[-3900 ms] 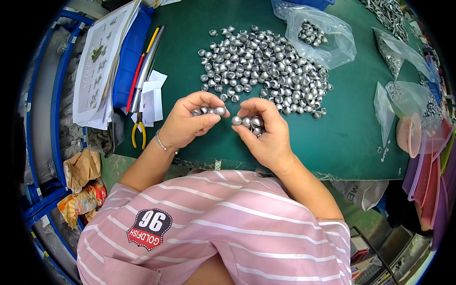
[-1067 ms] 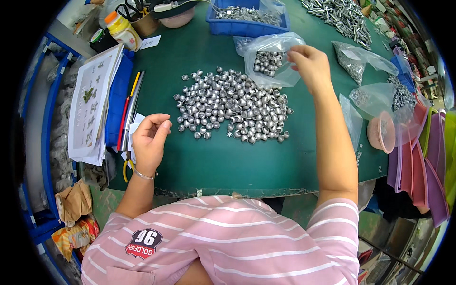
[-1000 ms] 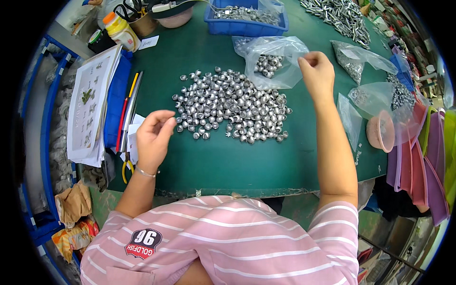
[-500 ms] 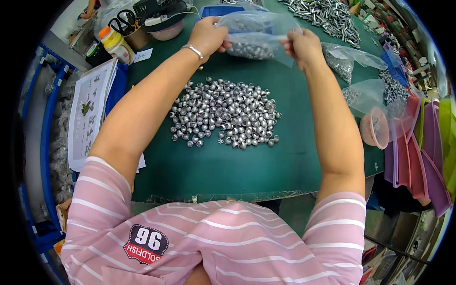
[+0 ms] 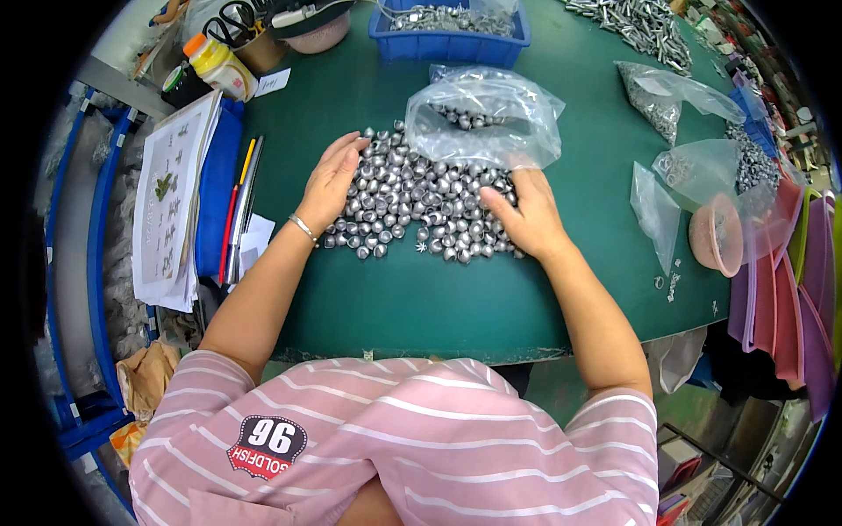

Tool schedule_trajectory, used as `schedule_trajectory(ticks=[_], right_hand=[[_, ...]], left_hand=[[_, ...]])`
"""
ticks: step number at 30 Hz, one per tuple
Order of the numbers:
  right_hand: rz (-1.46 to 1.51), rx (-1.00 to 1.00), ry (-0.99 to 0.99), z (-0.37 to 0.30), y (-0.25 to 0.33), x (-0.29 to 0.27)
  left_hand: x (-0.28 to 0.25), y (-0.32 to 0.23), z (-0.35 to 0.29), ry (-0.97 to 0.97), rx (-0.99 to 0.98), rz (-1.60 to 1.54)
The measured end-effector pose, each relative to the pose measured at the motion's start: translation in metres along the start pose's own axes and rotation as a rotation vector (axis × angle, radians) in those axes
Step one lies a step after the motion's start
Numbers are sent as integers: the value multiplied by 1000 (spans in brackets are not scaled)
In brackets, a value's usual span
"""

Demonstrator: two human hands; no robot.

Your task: The person sits on the floor at a green workbench and repeatedly picks up small, silver, bell-shaped metal pieces and star-shaped metal pieces. They insert the star-shaped pieces into the bell-shaped pieces by hand, then place the assembled units into a clear plastic bag.

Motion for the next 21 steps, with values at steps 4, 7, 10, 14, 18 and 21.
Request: schedule_trajectory(ticks=[4,7,10,14,18,21], right_hand=[[-56,-139,-79,-7,24,25],[-110,-121,-119,-12,34,36],[-94,-138,-146,-16,42,44],[-57,-122,-91,-19,43,41],[-199,-202,-247,-9,44,10],[-582,-245,-250,12,42,-11]], left_hand=[[9,-22,-18,-74,-5,-66],[17,-38,-27,-93,-8,-50],[18,-51,-36,-118,24,15],[16,-58,-43,-130,1,-49],[-20,-45,-52,-156,-80,-181],[-54,-45,-84,31,75,48]])
Point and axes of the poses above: each hand's wrist, its own z-axis towards the middle knuckle, its own x-axis out of the palm, y = z × x, the point moved 1 cm from there along z, towards the middle knuckle, and after that the axes turned 15 degrees about z, right-handed, at the moved point
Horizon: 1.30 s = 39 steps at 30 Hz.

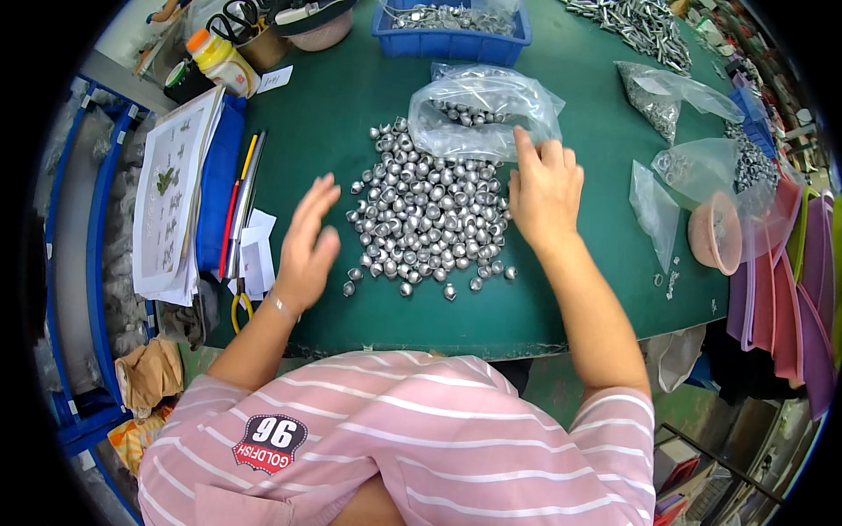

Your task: The person sits on the floor at a green workbench and repeatedly picks up small, silver, bell-shaped metal pieces and star-shaped metal pieces. They insert the star-shaped pieces into the bell-shaped pieces by hand, then place the assembled units into a clear plastic bag.

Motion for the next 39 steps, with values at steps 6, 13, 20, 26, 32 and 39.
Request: schedule_trajectory(ticks=[6,13,20,26,32,39], right_hand=[[-103,-282,-230,103,-37,-10],[36,-232,-176,119,-64,3],[613,227,269,-16,-5,-37],[660,484,307,-105,31,-40],[1270,636,-20,-126,45,-30],[1756,848,2,-132,57,-22]], left_hand=[[9,-16,-50,357,155,264],[52,-37,-21,140,108,249],[68,-30,-3,9,134,204],[36,-42,-6,-13,263,161],[50,-64,-20,107,470,68],[71,-91,-27,148,496,141]])
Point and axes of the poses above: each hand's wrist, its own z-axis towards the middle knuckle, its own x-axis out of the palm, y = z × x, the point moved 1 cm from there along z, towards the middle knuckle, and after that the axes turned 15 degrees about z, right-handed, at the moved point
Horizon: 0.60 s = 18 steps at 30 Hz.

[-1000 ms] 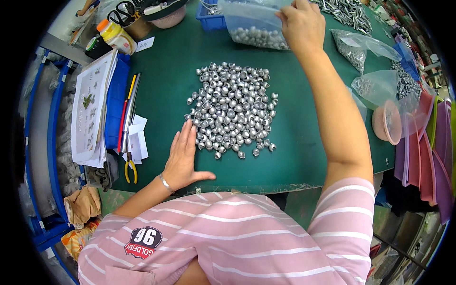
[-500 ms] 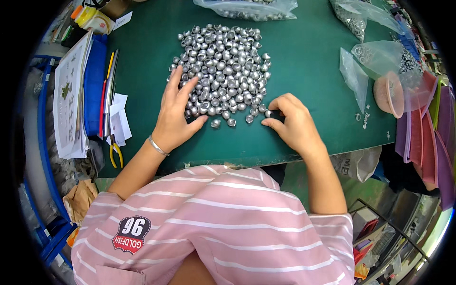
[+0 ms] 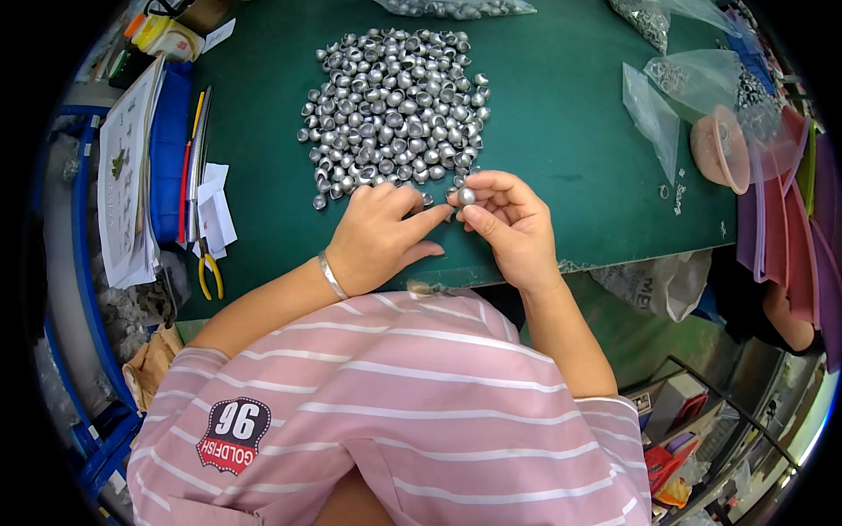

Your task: The person sits on the floor at a green workbench and repeatedly picks up small, silver, bell-shaped metal pieces and star-shaped metal pieces. They insert the star-shaped pieces into the bell-shaped pieces by hand, then place the assembled units into a clear plastic bag.

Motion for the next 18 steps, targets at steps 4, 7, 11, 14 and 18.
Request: schedule_trajectory(ticks=[4,7,11,14,18], right_hand=[[488,102,66,2,-5,-5],[710,168,86,1,1,-12],[589,112,21,1,16,-4],[199,48,-33,2,16,-4],[-1004,-245,4,7,6,13]], left_hand=[[12,-10,14,-13,-8,32],[15,-13,23,0,6,9],[7,-2,15,70,-162,-384],[5,5,5,51,-591,-1055],[-10,18,1,50,-827,-1633]])
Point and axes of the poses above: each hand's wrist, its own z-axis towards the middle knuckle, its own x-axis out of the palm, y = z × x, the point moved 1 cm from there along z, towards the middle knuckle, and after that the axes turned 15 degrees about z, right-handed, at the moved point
